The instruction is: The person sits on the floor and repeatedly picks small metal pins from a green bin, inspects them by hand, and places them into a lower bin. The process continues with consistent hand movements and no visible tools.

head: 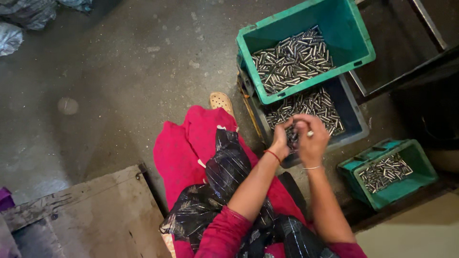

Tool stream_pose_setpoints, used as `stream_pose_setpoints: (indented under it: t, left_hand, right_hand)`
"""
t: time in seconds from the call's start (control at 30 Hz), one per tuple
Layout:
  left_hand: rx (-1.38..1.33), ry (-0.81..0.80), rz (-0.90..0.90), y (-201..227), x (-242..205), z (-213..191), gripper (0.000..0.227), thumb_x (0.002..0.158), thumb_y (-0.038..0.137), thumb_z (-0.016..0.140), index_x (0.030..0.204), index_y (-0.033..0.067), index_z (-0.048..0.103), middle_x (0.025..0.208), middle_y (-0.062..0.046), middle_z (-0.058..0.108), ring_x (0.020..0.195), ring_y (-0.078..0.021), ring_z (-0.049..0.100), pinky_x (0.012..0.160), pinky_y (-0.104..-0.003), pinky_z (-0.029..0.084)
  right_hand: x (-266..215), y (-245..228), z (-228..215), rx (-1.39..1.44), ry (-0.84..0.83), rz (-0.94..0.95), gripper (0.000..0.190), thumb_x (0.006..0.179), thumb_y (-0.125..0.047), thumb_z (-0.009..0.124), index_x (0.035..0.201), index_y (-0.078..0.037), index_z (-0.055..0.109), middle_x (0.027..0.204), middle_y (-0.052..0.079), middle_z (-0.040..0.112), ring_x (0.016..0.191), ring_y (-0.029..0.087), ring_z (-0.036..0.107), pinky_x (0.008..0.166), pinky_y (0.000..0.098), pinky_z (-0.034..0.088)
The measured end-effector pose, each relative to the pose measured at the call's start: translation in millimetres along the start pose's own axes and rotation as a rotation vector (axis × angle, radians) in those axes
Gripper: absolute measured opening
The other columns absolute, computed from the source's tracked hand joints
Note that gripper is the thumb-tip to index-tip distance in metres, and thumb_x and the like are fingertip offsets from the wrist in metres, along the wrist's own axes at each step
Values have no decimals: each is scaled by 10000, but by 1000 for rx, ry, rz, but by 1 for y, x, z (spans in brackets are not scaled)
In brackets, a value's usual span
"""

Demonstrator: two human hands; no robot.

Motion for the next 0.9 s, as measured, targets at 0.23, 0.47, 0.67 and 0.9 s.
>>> stream_pose_setpoints:
  t: [0.23,0.47,0.67,0.9]
  left_hand:
    - [-9,-113,-69,24,-37,37,398,1019,466,531,889,96,603,714,-60,630,460,-173,537,302,-258,275]
    - [-17,-84,-23,36,-50,37,319,1004,429,557,953,115,589,712,-24,606,446,-164,516,299,-254,257]
    - [18,-82,-50,42,-58,39,320,996,424,556,935,110,583,689,-46,603,425,-169,498,283,-258,246]
    - [27,-142,-58,47,-68,49,313,1004,406,562,916,106,582,669,-51,591,430,-165,495,283,-256,252]
  right_hand:
    - [-23,89,-31,55,-128,428,264,987,-83,758,1211,-11,639,872,58,544,773,100,476,661,237,396]
    - [-55,123,-35,701,-131,708,391,995,-17,533,1384,-33,500,1284,145,636,1093,229,713,935,313,601]
    - [-41,111,-34,759,-79,597,368,1006,13,585,1363,-32,511,1244,127,684,1076,154,662,914,274,543]
    - [-44,99,-21,772,-135,596,254,1050,-92,631,1294,-28,655,1067,19,698,950,85,606,814,237,476]
Point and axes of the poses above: each hand's wrist, its own x-axis towards the middle knuckle, its own z-axis out of the palm, y = z × x, the point moved 8 cm from there along x, towards the middle knuckle
